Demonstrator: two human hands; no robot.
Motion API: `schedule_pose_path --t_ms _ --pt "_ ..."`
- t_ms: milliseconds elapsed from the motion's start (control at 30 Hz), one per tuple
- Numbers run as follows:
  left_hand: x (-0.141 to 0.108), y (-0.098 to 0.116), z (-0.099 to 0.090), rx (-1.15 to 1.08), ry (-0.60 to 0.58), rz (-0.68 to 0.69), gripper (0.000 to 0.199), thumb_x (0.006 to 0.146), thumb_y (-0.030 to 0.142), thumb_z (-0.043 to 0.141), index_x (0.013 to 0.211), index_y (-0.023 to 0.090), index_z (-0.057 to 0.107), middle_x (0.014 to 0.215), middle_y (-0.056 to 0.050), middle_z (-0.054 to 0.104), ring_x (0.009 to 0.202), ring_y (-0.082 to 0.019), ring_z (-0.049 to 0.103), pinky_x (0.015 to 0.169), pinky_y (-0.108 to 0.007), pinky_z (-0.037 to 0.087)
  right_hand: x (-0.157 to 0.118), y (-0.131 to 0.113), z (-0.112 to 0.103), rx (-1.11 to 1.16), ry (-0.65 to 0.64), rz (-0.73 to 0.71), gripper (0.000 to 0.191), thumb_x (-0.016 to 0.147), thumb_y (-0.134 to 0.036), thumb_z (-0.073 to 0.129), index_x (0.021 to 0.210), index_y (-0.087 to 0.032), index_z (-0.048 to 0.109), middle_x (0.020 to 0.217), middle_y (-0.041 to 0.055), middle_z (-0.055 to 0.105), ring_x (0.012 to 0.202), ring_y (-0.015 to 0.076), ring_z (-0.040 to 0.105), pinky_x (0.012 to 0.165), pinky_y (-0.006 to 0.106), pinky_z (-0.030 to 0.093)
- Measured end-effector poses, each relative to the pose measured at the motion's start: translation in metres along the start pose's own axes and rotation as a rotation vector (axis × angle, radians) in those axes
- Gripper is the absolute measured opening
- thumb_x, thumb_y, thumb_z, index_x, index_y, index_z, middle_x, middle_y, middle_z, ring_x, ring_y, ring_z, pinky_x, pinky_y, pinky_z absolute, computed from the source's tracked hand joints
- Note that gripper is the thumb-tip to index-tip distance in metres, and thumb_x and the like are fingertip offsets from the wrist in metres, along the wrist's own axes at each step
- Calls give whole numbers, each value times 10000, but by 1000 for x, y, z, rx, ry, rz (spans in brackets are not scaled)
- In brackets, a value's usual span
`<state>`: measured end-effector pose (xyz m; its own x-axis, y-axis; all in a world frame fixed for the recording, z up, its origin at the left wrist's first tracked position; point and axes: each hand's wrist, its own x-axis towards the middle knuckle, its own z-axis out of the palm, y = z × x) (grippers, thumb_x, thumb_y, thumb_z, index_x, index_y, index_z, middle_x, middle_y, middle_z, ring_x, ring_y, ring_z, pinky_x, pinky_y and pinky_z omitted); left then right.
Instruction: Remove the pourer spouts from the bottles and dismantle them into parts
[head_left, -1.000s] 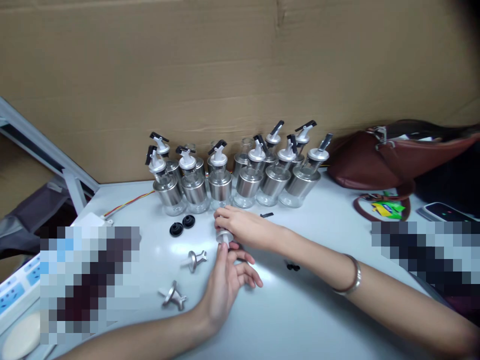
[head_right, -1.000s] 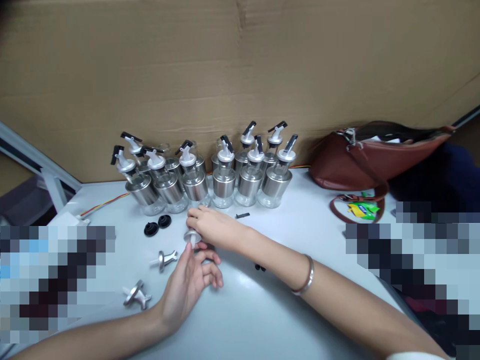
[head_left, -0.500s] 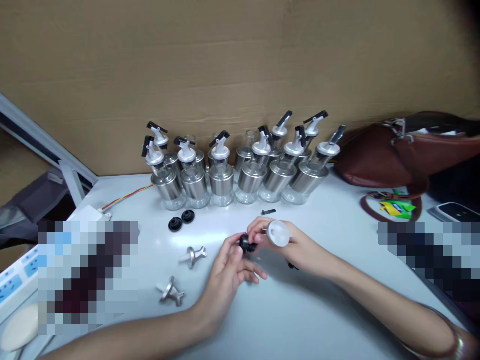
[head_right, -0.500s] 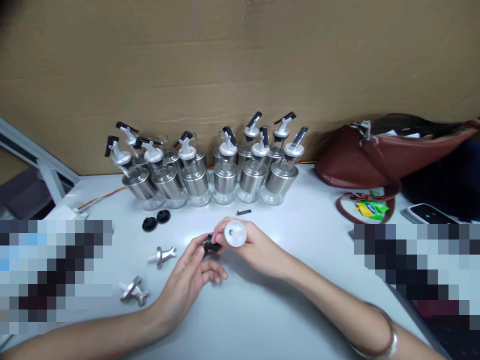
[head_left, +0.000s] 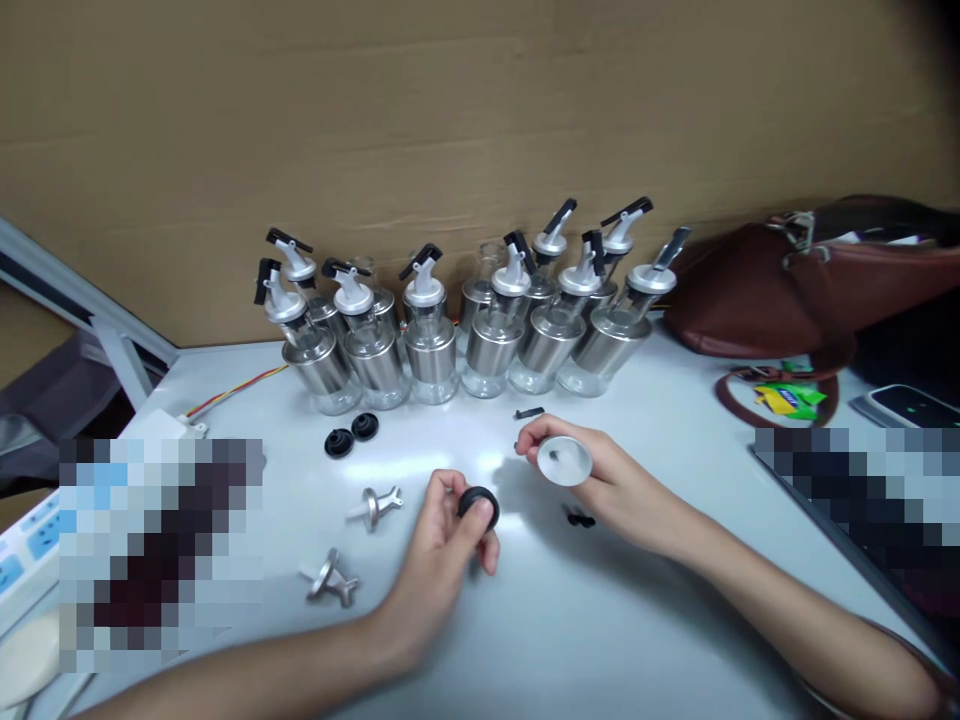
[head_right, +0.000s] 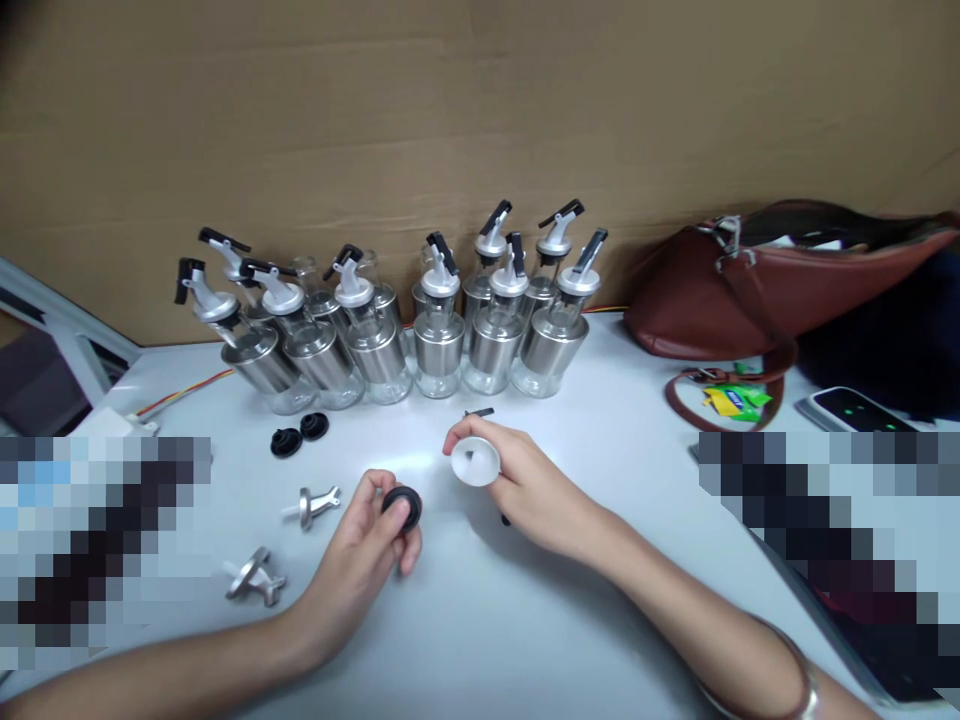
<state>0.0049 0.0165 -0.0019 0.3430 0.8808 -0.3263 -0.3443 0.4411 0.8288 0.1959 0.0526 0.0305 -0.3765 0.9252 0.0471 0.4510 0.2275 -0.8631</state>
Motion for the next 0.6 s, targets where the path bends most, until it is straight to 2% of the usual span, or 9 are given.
schedule_pose_path --t_ms 67,167,333,400,600 --pt "0 3 1 -63 -15 -26 333 813 458 617 844 210 397 745 62 498 568 -75 523 604 -253 343 1 1 0 -48 8 -33 249 792 -92 430 967 -208 564 900 39 568 851 194 540 778 318 408" --pt "0 6 2 -119 -21 -50 270 817 401 584 840 205 400 764 45 540 593 -96 551 626 -267 362 1 1 -1 -102 13 -54 335 838 -120 407 1119 -225 554 879 41 493 816 192 515 750 324 423" --pt "1 4 2 -60 -9 -35 267 812 369 611 845 209 400 752 65 533 576 -83 555 618 -259 355 1 0 -4 -104 -14 -58 196 947 -240 362 997 -209 549 947 57 515 871 193 515 786 333 423" --pt "1 3 2 -32 -7 -30 269 818 372 610 857 213 396 744 73 525 578 -78 556 617 -255 351 1 0 -4 -112 -37 -56 172 948 -220 351 1000 -207 515 960 55 542 863 187 524 776 324 418" --pt "0 1 1 28 -21 -3 303 815 385 631 916 222 396 809 69 532 571 -60 551 600 -248 352 -4 -2 1 -196 -93 -36 124 928 -130 303 934 -217 392 790 0 504 677 142 480 631 259 399"
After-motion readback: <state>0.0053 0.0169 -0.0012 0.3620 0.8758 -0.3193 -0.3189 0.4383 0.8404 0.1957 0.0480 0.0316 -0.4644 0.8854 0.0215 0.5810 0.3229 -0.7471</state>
